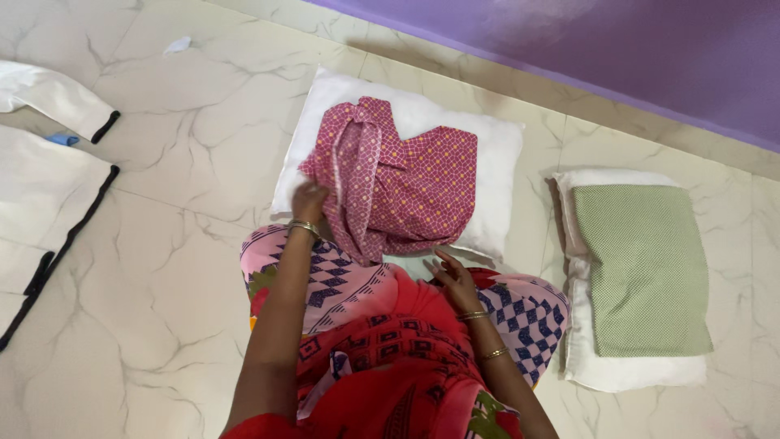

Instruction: The person sits on the floor and puts a pink patterned pillowcase onto a white pillow, smoothing and adjusting it. Then the person puts a green patterned pillowcase onto another white pillow, smoothing and adjusting it.

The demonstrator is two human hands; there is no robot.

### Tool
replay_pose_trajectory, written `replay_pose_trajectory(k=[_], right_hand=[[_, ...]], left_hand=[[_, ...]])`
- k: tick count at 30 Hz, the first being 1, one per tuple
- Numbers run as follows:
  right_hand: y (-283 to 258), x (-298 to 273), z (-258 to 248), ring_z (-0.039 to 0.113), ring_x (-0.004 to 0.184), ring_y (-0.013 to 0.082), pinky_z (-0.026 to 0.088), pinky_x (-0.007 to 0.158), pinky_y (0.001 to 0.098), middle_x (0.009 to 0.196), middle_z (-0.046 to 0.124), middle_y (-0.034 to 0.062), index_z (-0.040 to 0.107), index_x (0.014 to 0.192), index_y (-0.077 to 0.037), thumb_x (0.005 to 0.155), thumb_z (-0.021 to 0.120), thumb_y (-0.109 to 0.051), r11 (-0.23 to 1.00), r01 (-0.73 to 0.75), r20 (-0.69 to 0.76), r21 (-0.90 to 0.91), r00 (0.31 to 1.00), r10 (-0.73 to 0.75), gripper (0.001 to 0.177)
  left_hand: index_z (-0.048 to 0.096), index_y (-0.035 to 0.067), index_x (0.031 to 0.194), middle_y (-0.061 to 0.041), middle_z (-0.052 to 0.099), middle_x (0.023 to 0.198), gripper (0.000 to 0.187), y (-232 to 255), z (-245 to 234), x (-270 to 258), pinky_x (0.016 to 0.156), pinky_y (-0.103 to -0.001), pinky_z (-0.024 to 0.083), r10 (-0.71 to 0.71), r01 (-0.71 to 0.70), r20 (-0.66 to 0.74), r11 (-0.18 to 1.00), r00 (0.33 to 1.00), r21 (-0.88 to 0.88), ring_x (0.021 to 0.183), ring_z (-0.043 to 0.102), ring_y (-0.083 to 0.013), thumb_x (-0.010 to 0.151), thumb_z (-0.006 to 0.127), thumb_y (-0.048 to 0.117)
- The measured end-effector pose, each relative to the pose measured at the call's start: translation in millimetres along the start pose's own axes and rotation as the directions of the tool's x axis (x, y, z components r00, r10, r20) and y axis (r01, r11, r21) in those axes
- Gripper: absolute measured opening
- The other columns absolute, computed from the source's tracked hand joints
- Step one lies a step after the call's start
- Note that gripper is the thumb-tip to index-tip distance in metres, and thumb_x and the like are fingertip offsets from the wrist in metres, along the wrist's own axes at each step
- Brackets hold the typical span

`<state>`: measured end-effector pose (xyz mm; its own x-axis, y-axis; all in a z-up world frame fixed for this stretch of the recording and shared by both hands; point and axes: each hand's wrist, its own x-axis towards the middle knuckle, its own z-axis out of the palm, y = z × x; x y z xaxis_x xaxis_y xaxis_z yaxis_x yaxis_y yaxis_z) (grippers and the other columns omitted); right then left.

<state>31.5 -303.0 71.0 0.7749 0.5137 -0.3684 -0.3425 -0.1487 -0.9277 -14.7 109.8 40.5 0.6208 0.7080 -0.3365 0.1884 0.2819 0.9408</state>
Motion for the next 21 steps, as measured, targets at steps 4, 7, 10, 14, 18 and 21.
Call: replay_pose_trajectory(k=[4,7,10,14,18,21], right_hand=[[7.2,1.5,-3.1,0.057,0.132,0.0311,0.051,0.103,0.0368,0.143,0.058,0.0192,0.059,0.142,-0.006,0.095,0.067,-0.010,0.979,-0.020,0.043,0.201,0.999,0.012,0.047],[8.2,0.9,-1.4,0.056,0.132,0.0307,0.052,0.102,0.0368,0.145,0.058,0.0186,0.061,0.138,-0.003,0.095,0.067,-0.009,0.992,0.001,0.055,0.126,0.998,-0.008,0.044],[-12.0,3.7,2.2,0.052,0.136,0.0246,0.054,0.102,0.0394,0.152,0.048,0.0080,0.063,0.137,-0.005,0.095,0.066,-0.013,1.000,-0.021,0.083,0.021,0.996,0.020,0.043],[-39.3,4.3,20.6,0.060,0.127,0.0204,0.056,0.099,0.0374,0.141,0.064,0.0043,0.063,0.139,-0.013,0.095,0.063,-0.032,0.970,-0.229,0.149,0.076,0.965,0.216,0.048],[-37.5,18.4,47.6,0.060,0.102,0.0265,0.055,0.092,0.0425,0.114,0.064,0.0122,0.060,0.130,-0.016,0.096,0.073,-0.031,0.945,-0.222,0.105,0.240,0.974,0.202,0.040],[-59.7,19.5,55.3,0.068,0.103,0.0208,0.057,0.099,0.0396,0.107,0.069,0.0077,0.065,0.107,-0.007,0.090,0.076,-0.025,0.940,0.024,-0.017,0.340,1.000,-0.020,0.027]], left_hand=[[0.064,-0.008,0.093,-0.016,0.068,0.084,0.029,-6.4,21.1,-9.0,0.065,-0.036,0.047,0.032,-0.040,0.041,0.976,0.999,0.213,0.074,0.054,-0.0202,0.091,0.082,0.014],[0.064,0.002,0.097,-0.009,0.072,0.086,0.013,25.4,26.9,-29.7,0.063,-0.032,0.050,-0.040,0.040,0.069,0.999,0.997,0.003,0.074,0.064,-0.0193,0.088,0.069,0.011],[0.063,-0.003,0.095,-0.010,0.071,0.084,0.018,70.0,46.0,-75.7,0.082,-0.038,0.059,-0.023,0.145,0.345,0.932,0.938,-0.332,0.083,0.070,-0.0217,0.085,0.070,0.010],[0.057,0.012,0.124,-0.006,0.069,0.084,0.041,123.2,56.6,-125.7,0.107,-0.035,0.041,0.108,0.008,0.313,0.938,0.944,-0.346,0.094,0.067,-0.0161,0.084,0.069,0.012],[0.059,0.004,0.120,-0.003,0.068,0.093,0.036,146.2,43.9,-155.7,0.106,-0.039,0.044,0.261,-0.049,0.328,0.843,0.908,-0.535,0.095,0.065,-0.0166,0.086,0.068,0.009],[0.062,0.006,0.120,-0.001,0.065,0.093,0.036,157.9,17.8,-160.8,0.095,-0.038,0.045,0.304,-0.159,0.162,0.800,0.939,-0.578,0.090,0.060,-0.0164,0.085,0.068,0.004]])
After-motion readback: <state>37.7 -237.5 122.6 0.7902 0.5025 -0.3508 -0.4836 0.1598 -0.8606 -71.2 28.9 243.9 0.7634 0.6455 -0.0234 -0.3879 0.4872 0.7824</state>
